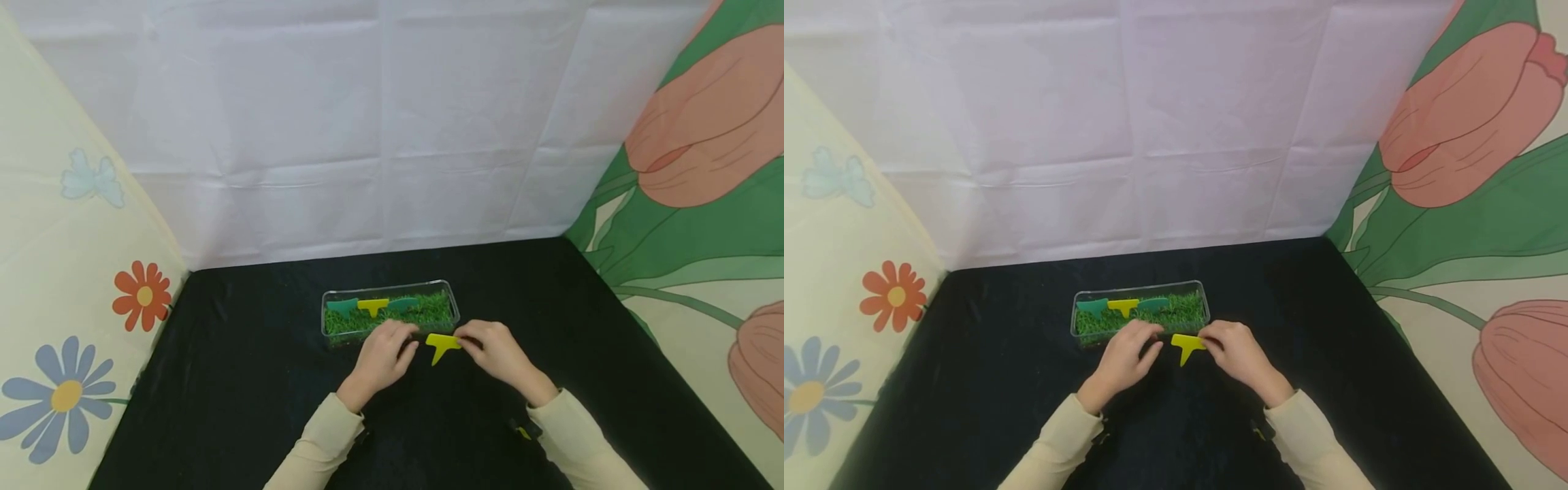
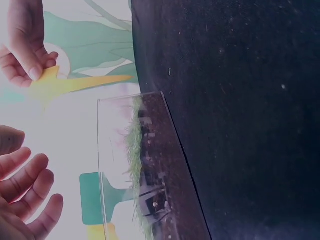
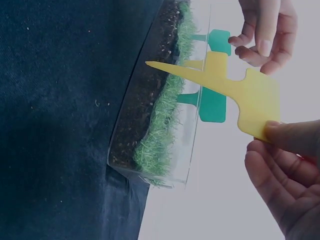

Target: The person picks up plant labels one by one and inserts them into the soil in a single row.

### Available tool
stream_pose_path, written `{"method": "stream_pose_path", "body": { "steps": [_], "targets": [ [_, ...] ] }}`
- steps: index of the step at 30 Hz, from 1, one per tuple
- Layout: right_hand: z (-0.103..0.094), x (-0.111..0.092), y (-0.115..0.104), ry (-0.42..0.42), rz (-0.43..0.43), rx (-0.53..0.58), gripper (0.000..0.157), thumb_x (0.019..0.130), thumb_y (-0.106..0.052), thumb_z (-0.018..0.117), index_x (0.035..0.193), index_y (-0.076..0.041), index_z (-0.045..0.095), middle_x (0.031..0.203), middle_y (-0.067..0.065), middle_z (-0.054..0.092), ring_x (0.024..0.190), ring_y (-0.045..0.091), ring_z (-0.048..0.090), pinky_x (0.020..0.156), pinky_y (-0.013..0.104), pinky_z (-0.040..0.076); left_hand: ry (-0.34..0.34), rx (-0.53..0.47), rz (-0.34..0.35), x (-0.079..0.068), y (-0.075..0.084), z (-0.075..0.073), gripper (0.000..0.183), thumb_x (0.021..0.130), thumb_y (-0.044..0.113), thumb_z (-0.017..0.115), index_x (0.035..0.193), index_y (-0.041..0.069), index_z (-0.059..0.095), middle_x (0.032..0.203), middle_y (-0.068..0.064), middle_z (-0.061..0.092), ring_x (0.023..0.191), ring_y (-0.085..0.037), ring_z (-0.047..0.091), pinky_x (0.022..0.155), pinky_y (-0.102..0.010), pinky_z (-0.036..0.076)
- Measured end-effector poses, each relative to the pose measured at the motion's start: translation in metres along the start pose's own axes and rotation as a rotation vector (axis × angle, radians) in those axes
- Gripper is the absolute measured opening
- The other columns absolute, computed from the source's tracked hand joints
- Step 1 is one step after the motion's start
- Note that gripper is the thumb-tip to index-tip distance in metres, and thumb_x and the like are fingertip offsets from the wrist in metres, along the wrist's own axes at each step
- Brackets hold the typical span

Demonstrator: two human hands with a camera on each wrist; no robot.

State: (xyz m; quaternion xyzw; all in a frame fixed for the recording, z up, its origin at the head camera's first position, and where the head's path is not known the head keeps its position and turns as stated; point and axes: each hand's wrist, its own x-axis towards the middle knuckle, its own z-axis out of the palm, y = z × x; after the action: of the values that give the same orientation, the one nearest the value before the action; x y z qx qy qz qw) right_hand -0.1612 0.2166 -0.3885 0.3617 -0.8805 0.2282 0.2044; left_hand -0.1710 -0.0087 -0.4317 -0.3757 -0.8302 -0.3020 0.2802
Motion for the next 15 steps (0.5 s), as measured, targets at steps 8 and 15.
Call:
{"method": "stream_pose_path", "body": {
  "steps": [8, 15],
  "targets": [
    [-0.006, 0.005, 0.002, 0.053, 0.007, 0.002, 0.021, 0.068, 0.01, 0.072, 0.081, -0.005, 0.068, 0.075, 0.001, 0.064, 0.062, 0.01, 0.058, 0.055, 0.024, 0.049, 0.049, -0.011, -0.054, -0.006, -0.005, -0.008, 0.019, 0.081, 0.007, 0.066, 0.1, 0.006, 0.062, 0.082, -0.003, 0.06, 0.075, -0.015, 0.055, 0.067, -0.029, 0.047],
    [-0.011, 0.01, 0.007, 0.071, 0.034, 0.003, 0.019, 0.069, 0.008, 0.072, 0.082, -0.005, 0.068, 0.077, 0.002, 0.064, 0.064, 0.012, 0.059, 0.056, 0.025, 0.05, 0.101, -0.026, -0.091, -0.012, -0.011, -0.017, 0.02, 0.08, 0.006, 0.067, 0.099, 0.006, 0.062, 0.081, -0.005, 0.06, 0.074, -0.016, 0.055, 0.064, -0.03, 0.047]
  ]
}}
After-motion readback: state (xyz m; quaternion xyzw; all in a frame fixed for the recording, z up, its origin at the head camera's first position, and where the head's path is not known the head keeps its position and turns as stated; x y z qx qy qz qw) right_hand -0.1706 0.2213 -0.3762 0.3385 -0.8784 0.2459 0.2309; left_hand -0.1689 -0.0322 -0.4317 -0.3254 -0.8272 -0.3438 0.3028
